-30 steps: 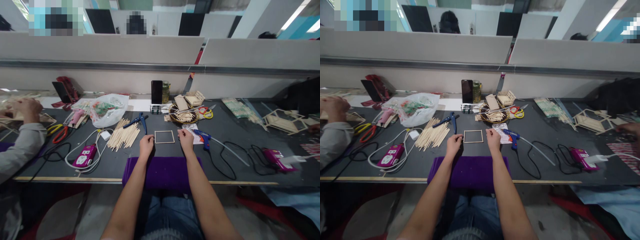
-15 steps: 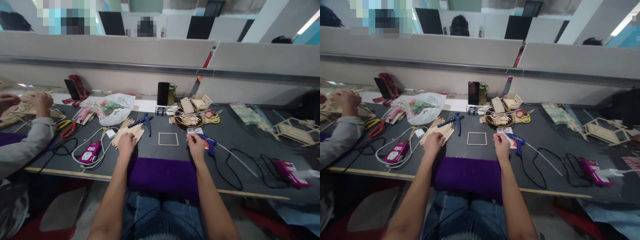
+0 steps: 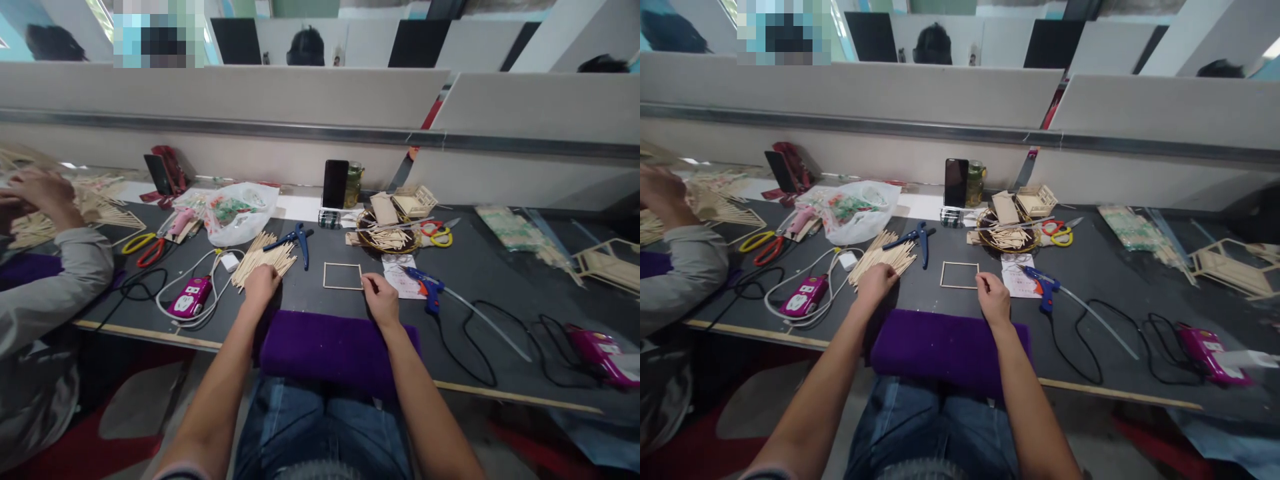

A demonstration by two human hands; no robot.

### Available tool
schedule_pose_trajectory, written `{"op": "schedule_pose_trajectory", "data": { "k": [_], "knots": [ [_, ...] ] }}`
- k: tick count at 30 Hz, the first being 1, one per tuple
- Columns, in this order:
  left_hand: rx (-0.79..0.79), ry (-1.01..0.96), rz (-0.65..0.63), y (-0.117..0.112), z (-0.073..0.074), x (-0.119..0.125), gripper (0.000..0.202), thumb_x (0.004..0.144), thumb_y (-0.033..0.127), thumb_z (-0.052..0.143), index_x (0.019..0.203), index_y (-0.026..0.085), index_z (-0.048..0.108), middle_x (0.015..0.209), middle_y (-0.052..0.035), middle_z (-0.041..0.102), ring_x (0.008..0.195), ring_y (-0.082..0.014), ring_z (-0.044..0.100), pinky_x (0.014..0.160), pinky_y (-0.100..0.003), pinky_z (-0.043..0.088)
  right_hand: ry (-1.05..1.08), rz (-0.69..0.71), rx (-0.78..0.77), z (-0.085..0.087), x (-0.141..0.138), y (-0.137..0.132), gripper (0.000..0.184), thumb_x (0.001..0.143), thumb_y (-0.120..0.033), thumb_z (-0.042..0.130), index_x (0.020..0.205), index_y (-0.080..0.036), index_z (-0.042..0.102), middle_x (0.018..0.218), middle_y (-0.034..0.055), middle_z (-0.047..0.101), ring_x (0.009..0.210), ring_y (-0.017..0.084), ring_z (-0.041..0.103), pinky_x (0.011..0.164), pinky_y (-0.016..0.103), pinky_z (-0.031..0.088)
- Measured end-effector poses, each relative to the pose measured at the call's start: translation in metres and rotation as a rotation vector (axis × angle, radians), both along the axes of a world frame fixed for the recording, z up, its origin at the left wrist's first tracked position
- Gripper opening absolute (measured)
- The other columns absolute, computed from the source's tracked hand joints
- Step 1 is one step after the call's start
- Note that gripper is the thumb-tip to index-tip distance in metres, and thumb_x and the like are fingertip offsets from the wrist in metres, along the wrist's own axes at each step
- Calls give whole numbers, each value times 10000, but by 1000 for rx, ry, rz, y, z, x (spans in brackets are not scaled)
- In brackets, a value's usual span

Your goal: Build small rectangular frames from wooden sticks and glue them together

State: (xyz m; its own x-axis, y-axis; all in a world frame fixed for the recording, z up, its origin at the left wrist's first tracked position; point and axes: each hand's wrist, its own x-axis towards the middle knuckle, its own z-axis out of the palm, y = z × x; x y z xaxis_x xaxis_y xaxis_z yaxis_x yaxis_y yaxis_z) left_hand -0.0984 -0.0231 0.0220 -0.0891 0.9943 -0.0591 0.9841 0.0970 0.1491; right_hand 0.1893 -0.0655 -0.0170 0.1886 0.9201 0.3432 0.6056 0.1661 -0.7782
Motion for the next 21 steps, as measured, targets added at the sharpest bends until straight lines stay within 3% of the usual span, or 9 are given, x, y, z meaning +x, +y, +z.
{"op": "schedule_pose_trajectory", "data": {
  "k": [4, 8, 14, 18, 21],
  "knots": [
    [-26, 16, 41, 4, 2, -1, 244, 794, 274, 515, 852, 178, 732, 893, -130, 716, 842, -272, 652, 637, -295, 422, 48, -31, -10, 2, 4, 1, 313, 871, -399, 450, 865, -183, 677, 813, 67, 696, 706, 176, 616, 702, 287, 472],
    [-31, 72, 7, -1, 15, -1, 266, 785, 270, 496, 844, 157, 730, 906, -151, 715, 860, -282, 652, 641, -299, 423, 112, -87, 2, 1, 11, 3, 307, 856, -409, 471, 849, -178, 674, 746, 43, 682, 636, 154, 588, 637, 265, 462],
    [49, -92, -57, -18, 39, 2, 223, 782, 300, 506, 821, 197, 699, 841, -67, 715, 829, -229, 638, 652, -278, 406, 109, -97, 192, 2, 10, 3, 259, 882, -372, 503, 853, -177, 672, 751, 42, 666, 648, 151, 580, 621, 266, 458],
    [110, -390, -243, -24, 27, 30, 175, 772, 267, 544, 825, 201, 697, 813, -23, 710, 754, -169, 616, 670, -251, 409, 22, 45, 278, 7, -5, -3, 221, 905, -330, 507, 866, -196, 678, 810, 60, 664, 747, 169, 603, 697, 290, 473],
    [119, -621, -261, -29, 8, 65, 157, 790, 245, 548, 818, 190, 693, 761, -6, 701, 684, -134, 600, 647, -229, 409, 30, 188, 203, 7, -17, -6, 224, 906, -335, 514, 848, -205, 687, 817, 58, 672, 761, 168, 617, 709, 288, 476]
  ]
}}
